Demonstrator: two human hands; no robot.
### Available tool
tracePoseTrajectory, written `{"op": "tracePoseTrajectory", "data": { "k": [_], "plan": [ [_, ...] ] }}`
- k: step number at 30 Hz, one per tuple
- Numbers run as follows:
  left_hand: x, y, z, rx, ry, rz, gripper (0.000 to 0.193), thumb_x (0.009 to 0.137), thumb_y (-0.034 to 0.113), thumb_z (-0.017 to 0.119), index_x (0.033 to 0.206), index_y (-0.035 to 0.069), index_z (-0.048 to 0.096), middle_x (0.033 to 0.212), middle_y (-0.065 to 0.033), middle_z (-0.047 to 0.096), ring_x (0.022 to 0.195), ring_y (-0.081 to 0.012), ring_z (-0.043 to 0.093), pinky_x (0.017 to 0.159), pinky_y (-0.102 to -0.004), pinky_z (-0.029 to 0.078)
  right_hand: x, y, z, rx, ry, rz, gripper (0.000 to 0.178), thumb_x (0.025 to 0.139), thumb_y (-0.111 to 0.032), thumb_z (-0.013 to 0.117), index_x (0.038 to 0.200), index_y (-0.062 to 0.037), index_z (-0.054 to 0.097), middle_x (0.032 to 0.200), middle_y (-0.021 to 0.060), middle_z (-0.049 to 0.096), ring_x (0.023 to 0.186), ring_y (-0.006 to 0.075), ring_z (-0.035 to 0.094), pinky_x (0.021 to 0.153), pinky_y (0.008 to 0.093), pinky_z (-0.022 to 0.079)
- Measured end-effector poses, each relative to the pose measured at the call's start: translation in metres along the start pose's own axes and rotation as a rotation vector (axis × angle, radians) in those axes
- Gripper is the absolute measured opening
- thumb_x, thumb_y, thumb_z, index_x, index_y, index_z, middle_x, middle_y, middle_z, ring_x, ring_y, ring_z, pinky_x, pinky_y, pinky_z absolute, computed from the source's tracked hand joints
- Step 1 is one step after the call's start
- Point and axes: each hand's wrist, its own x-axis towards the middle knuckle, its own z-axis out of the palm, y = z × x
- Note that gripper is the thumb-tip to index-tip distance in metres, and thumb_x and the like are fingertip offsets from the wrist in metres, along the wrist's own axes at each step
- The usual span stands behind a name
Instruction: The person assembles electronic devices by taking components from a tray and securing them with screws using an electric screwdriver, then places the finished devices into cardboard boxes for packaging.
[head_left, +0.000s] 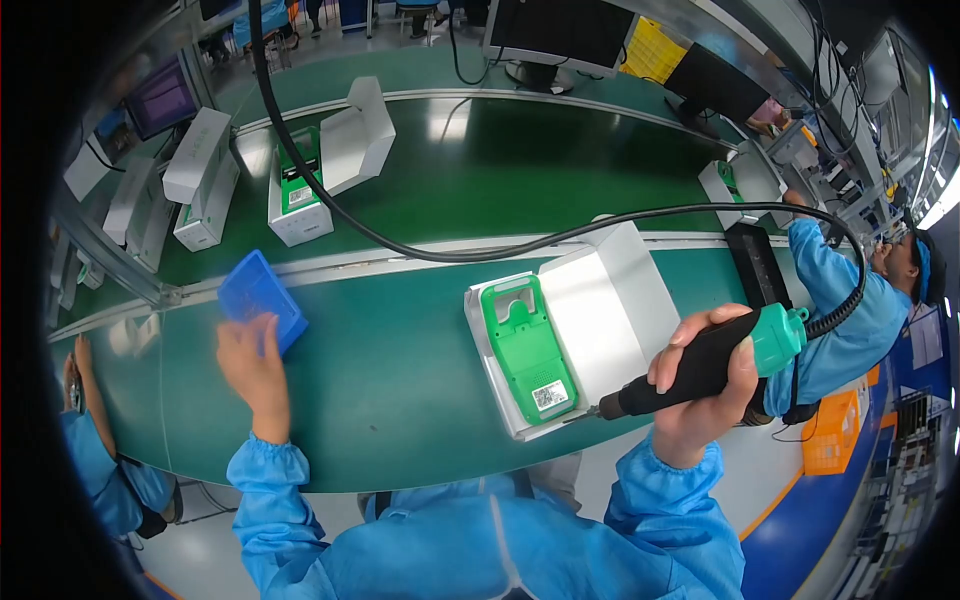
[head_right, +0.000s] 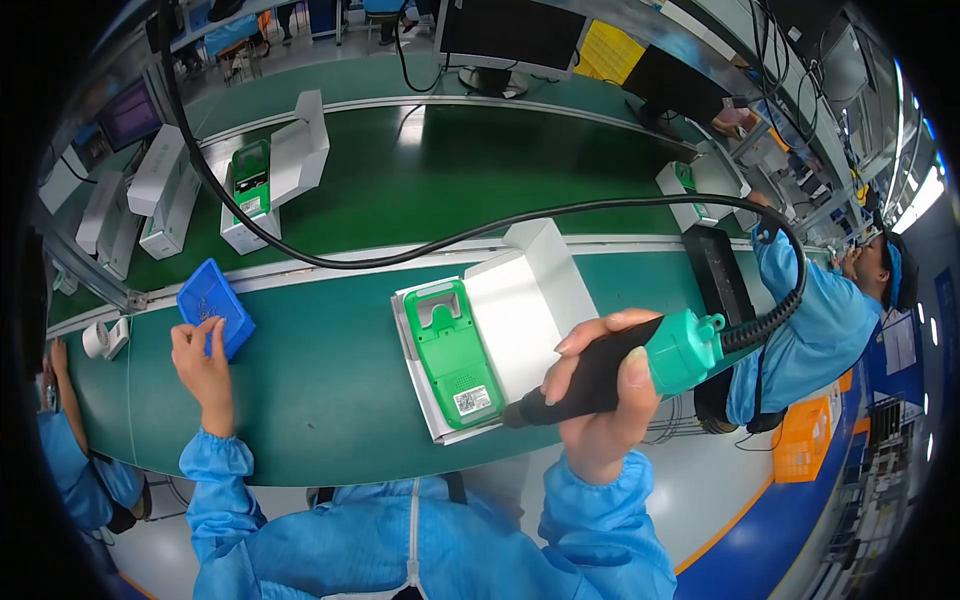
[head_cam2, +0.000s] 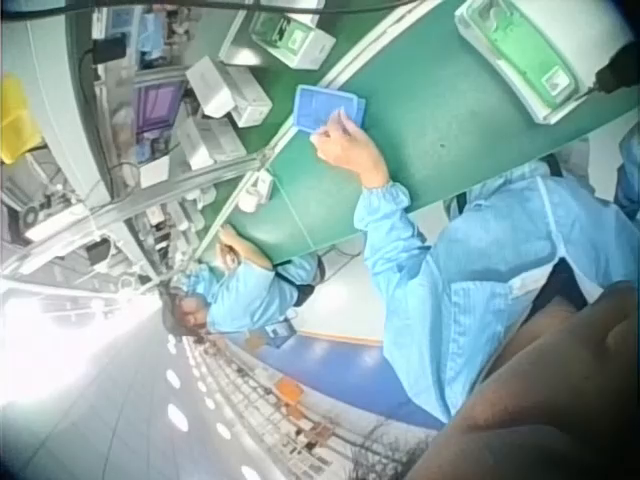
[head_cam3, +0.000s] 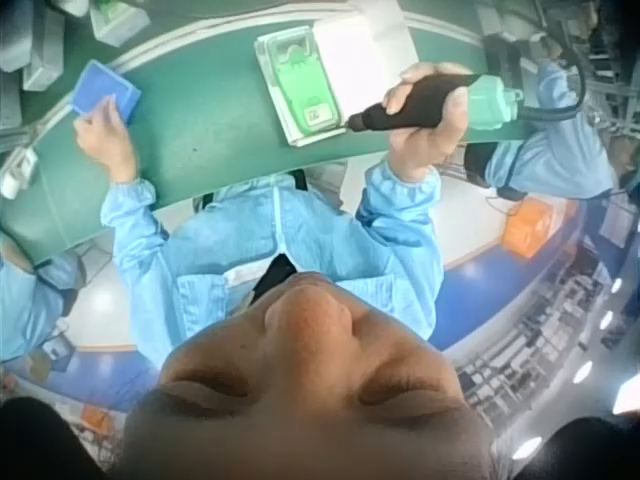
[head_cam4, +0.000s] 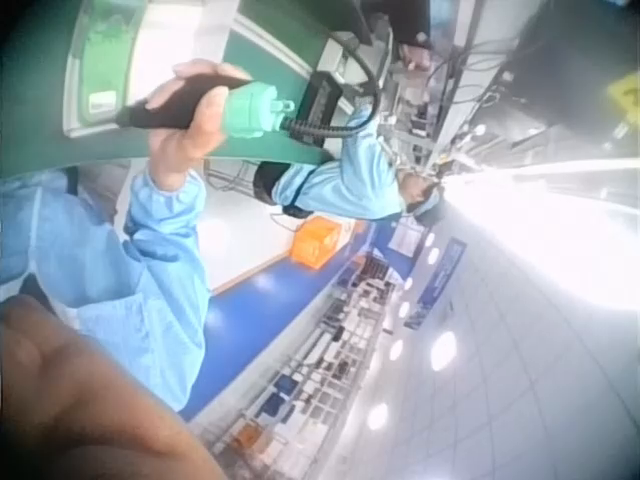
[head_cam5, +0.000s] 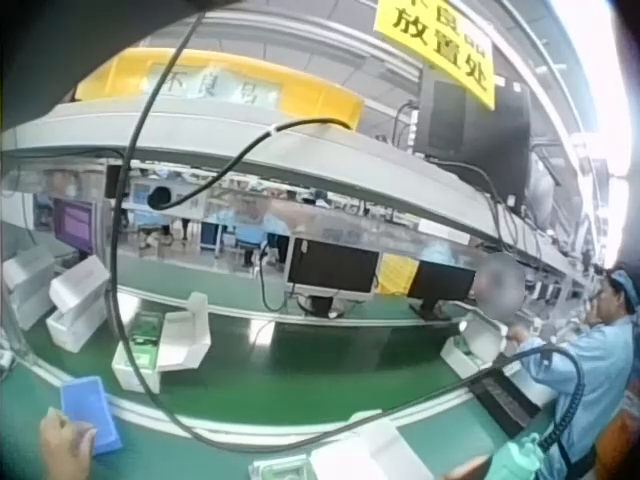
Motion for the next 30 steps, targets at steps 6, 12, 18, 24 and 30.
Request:
{"op": "tracePoseTrajectory", "data": {
  "k": [6, 12, 18, 24, 30],
  "plan": [
    [-0.009, 0.103, 0.010, -0.475, -0.307, 0.232, 0.015, 0.070, 0.016, 0.072, 0.080, 0.007, 0.066, 0.073, -0.0058, 0.046, 0.070, -0.0229, 0.048, 0.063, -0.0331, 0.038, 0.000, 0.004, 0.006, -0.014, -0.050, 0.049, 0.036, 0.089, -0.034, 0.045, 0.104, -0.0005, 0.042, 0.078, 0.0181, 0.056, 0.044, 0.0152, 0.053, 0.042, 0.0248, 0.048],
    [-0.031, 0.189, 0.027, -0.575, -0.597, 0.414, 0.035, 0.063, 0.024, 0.076, 0.091, 0.008, 0.062, 0.077, -0.0065, 0.047, 0.080, -0.0217, 0.050, 0.067, -0.0349, 0.035, -0.002, 0.002, 0.011, 0.037, -0.068, 0.187, 0.035, 0.082, -0.027, 0.056, 0.102, -0.0006, 0.044, 0.077, 0.0202, 0.058, 0.046, 0.0176, 0.053, 0.045, 0.0252, 0.045],
    [-0.022, 0.184, 0.035, -0.764, -0.789, 0.167, 0.027, 0.067, 0.024, 0.074, 0.081, 0.007, 0.058, 0.078, -0.0103, 0.051, 0.073, -0.0263, 0.054, 0.060, -0.0377, 0.042, -0.003, 0.008, 0.003, -0.012, -0.034, 0.315, 0.030, 0.083, -0.023, 0.054, 0.100, -0.0006, 0.045, 0.078, 0.0182, 0.059, 0.046, 0.0172, 0.053, 0.046, 0.0235, 0.044],
    [-0.015, 0.159, -0.003, -0.816, -0.754, 0.144, 0.018, 0.069, 0.015, 0.073, 0.072, 0.004, 0.059, 0.060, -0.0066, 0.050, 0.050, -0.0193, 0.049, 0.047, -0.0323, 0.039, 0.014, 0.037, 0.001, -0.073, -0.173, 0.875, 0.051, 0.084, -0.031, 0.059, 0.120, 0.0015, 0.045, 0.076, 0.0095, 0.057, 0.048, 0.0120, 0.055, 0.046, 0.0244, 0.046],
    [0.008, 0.115, 0.010, -0.692, -0.674, -0.103, 0.016, 0.079, 0.016, 0.064, 0.074, 0.002, 0.060, 0.064, -0.0084, 0.057, 0.051, -0.0205, 0.053, 0.048, -0.0316, 0.041, 0.013, 0.067, 0.019, -0.220, -0.357, 0.992, 0.050, 0.085, -0.029, 0.057, 0.118, 0.0058, 0.042, 0.100, 0.0155, 0.061, 0.047, 0.0134, 0.055, 0.042, 0.0246, 0.047]
  ]
}}
